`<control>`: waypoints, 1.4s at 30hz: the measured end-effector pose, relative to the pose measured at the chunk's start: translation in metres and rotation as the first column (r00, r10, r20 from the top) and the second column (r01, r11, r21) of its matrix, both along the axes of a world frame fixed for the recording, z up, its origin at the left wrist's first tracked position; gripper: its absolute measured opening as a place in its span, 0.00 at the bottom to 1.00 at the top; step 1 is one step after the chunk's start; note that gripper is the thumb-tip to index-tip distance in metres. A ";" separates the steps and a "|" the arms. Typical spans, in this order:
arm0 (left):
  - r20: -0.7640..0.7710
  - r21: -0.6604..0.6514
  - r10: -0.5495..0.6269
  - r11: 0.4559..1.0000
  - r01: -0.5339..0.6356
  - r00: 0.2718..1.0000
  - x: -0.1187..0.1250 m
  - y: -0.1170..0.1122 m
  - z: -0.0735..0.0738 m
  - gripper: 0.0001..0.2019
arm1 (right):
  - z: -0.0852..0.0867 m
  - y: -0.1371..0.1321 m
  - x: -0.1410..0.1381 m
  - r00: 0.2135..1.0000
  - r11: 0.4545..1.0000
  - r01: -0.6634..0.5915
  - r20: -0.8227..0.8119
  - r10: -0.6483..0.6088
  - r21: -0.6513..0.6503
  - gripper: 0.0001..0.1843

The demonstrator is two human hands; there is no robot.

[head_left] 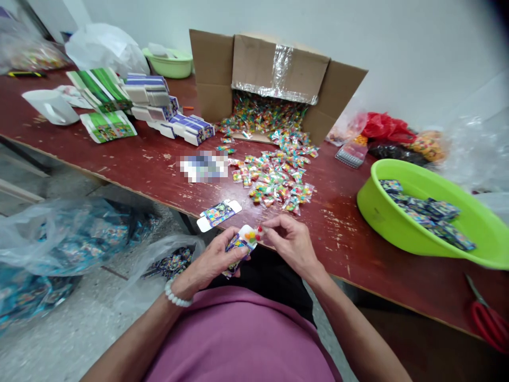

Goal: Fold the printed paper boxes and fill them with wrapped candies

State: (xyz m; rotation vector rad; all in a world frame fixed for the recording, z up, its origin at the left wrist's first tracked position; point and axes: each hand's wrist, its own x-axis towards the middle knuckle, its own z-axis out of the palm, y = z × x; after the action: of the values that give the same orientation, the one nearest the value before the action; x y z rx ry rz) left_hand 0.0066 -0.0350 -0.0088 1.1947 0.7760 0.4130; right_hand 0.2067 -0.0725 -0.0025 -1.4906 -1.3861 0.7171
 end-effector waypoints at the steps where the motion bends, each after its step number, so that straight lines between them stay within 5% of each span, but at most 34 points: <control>1: -0.004 0.003 0.007 1.000 -0.007 1.000 0.002 0.000 0.000 0.20 | 0.001 -0.002 -0.002 0.997 0.998 -0.044 0.070 0.041 0.033 0.05; 4: 0.013 -0.023 0.054 0.998 -0.053 0.998 0.006 -0.002 -0.001 0.20 | 0.005 -0.006 -0.007 0.965 0.970 -0.241 0.110 0.237 0.021 0.07; 6: 0.040 -0.105 0.117 0.988 -0.112 0.992 0.007 -0.002 -0.003 0.22 | 0.003 -0.004 -0.007 0.958 0.957 -0.287 -0.034 0.286 -0.031 0.08; 10: 0.056 -0.232 0.245 0.946 -0.225 0.968 0.007 -0.002 -0.006 0.27 | -0.008 0.004 -0.006 0.897 0.976 -0.166 -0.432 0.088 -0.145 0.17; 13: 0.127 -0.216 0.291 0.941 -0.260 0.948 0.006 -0.003 -0.005 0.25 | -0.016 0.007 -0.012 0.839 0.935 -0.266 -0.534 0.106 -0.233 0.20; 15: 0.139 -0.188 0.312 0.940 -0.284 0.940 0.006 -0.005 -0.005 0.25 | -0.021 0.005 -0.021 0.832 0.925 -0.317 -0.530 0.165 -0.210 0.16; 18: 0.126 -0.203 0.345 0.927 -0.317 0.930 0.008 -0.008 -0.007 0.23 | -0.025 0.000 -0.035 0.925 0.976 -0.203 -0.343 0.166 -0.077 0.10; 21: 0.169 -0.342 0.408 0.878 -0.335 0.897 0.008 -0.010 -0.011 0.20 | -0.025 -0.001 -0.041 0.995 0.985 -0.085 -0.040 0.092 0.148 0.06; 24: 0.211 -0.519 0.412 0.816 -0.256 0.886 0.005 -0.008 -0.014 0.19 | -0.022 0.000 -0.039 0.985 0.936 -0.167 0.104 0.141 0.310 0.06; 28: 0.251 -0.597 0.398 0.782 -0.182 0.882 0.000 -0.004 -0.014 0.22 | -0.021 0.002 -0.037 0.958 0.938 -0.281 0.011 0.285 0.201 0.09; 33: 0.140 -0.549 0.457 0.774 -0.315 0.878 0.003 -0.005 -0.009 0.23 | -0.028 0.004 -0.041 0.916 0.965 -0.237 -0.356 0.185 -0.108 0.07; 38: 0.102 -0.523 0.442 0.786 -0.330 0.891 0.005 -0.007 -0.012 0.27 | -0.027 0.008 -0.043 0.824 0.945 -0.308 -0.528 0.206 -0.112 0.09; 42: 0.108 -0.542 0.469 0.767 -0.344 0.876 0.002 -0.004 -0.017 0.24 | -0.024 0.005 -0.043 0.901 0.955 -0.294 -0.343 0.264 -0.039 0.07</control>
State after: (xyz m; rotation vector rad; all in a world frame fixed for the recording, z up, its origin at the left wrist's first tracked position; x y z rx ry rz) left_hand 0.0081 -0.0392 -0.0258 0.4536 0.8681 0.6538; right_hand 0.1641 -0.0673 -0.0266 -1.1764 -1.3267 1.1719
